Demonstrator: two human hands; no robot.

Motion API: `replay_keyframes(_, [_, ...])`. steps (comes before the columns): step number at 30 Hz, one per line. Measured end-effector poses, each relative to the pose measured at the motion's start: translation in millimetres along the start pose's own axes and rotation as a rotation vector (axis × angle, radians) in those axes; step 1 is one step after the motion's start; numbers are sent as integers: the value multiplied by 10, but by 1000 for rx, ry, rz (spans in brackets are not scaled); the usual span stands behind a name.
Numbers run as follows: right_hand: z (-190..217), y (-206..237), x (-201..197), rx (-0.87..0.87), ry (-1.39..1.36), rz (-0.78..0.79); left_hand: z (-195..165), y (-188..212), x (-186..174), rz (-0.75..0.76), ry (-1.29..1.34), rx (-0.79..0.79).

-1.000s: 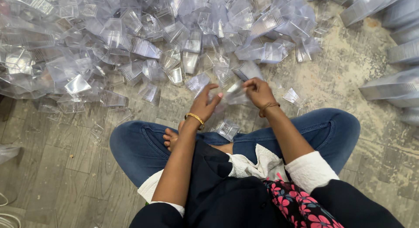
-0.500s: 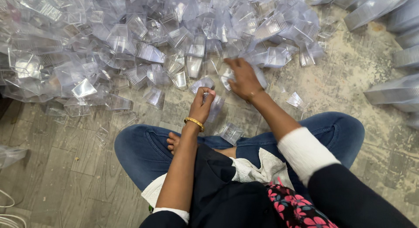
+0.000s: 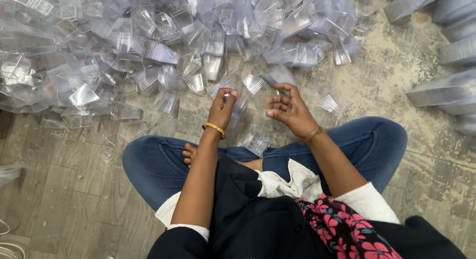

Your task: The person sits cross-legged on the floor among a large pile of clear plastic cups and nests the cups into one another one at a time, building stacks and setting them aside as they work through the scattered cups.

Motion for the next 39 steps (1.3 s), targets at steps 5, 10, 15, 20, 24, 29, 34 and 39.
replay_keyframes(5, [36,527,276,-52,145,127,118,-124,-27,-34,161,23])
replay_keyframes(10, [205,819,607,-385,805,102,188,-207,-42,-39,276,74])
replay_keyframes(15, [312,505,450,-302,938,-68,130,-141,-302,-218,355,135])
replay_keyframes(20, [561,-490,930,-790,1254,-53,20,-6,-326,-331,16,72])
replay_keyframes(24, [339,-919,1126,-791,1622,-33,-113,79,-335,-348,-82,115])
replay_keyframes(29, [298,-588,498,-531,1306,-140,-222,68,-173,-250,-128,181])
replay_keyframes(34, [-38,-366,60,-75,418,-340,-367,40,200,102,-34,305])
replay_keyframes(39, [-180,-318,234,-94,412,-192,-247,-44,339,284,271,162])
Point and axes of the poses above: each hand's wrist, its own y-axis away from the middle knuckle, its own x-axis out of the palm, z = x × y, the point moved 9 cm from there along -y, towards the middle knuckle, and after that the axes turned 6 degrees about y, right-handed, at the moved point
